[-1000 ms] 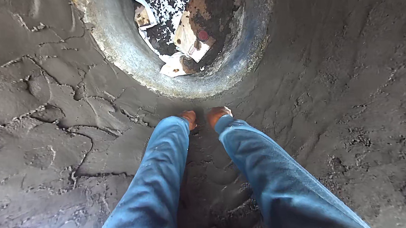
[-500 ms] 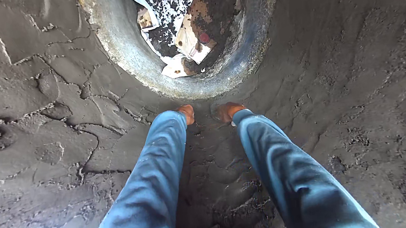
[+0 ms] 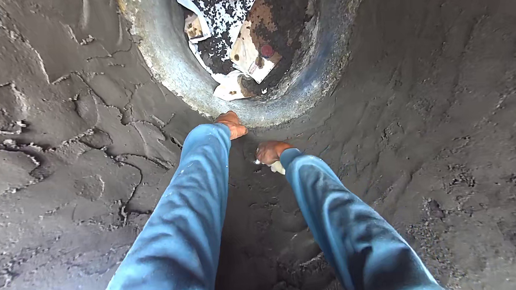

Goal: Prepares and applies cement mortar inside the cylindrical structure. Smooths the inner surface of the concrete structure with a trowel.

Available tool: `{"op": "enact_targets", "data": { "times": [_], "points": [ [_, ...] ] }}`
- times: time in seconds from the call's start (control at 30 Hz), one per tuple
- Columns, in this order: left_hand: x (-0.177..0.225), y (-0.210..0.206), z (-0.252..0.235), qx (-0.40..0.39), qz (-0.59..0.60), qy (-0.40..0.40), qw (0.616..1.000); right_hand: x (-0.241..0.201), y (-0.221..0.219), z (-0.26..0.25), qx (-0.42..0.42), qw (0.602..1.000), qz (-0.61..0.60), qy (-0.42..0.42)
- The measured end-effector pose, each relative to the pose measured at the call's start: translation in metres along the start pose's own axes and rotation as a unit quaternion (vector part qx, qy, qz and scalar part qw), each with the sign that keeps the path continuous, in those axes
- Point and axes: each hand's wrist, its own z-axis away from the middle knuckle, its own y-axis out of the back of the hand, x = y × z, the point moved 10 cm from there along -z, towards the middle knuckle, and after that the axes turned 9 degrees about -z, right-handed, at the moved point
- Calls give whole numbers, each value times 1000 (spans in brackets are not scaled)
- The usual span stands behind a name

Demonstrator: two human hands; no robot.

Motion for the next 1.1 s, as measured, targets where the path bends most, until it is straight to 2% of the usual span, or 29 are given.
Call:
{"op": "enact_targets", "data": {
  "times": [0.1,0.2,0.3,0.4,0.53,0.73,0.87,0.97,1.1],
  "points": [
    [-6,2,-2,11,27,-5,1000,-13,-4,10,-20,997,-34,59],
    [-3,15,2,33,60,-24,997,-6,18,28,3,990,-98,101],
    [-6,27,4,57,116,-12,991,7,39,27,32,998,19,46],
    [-5,38,4,70,149,-12,986,15,41,22,47,984,165,-39],
    [-3,34,3,63,156,-11,986,22,26,6,57,974,208,-69],
    [4,6,-9,40,187,-44,981,42,28,22,77,971,196,-112],
    [29,-31,-18,13,210,-103,972,74,63,41,117,961,207,-138],
    [59,-66,-22,2,160,-172,972,86,84,52,69,967,216,-115],
    [79,-109,-34,-6,133,-145,981,74,88,49,54,980,169,-93]
  ]
}}
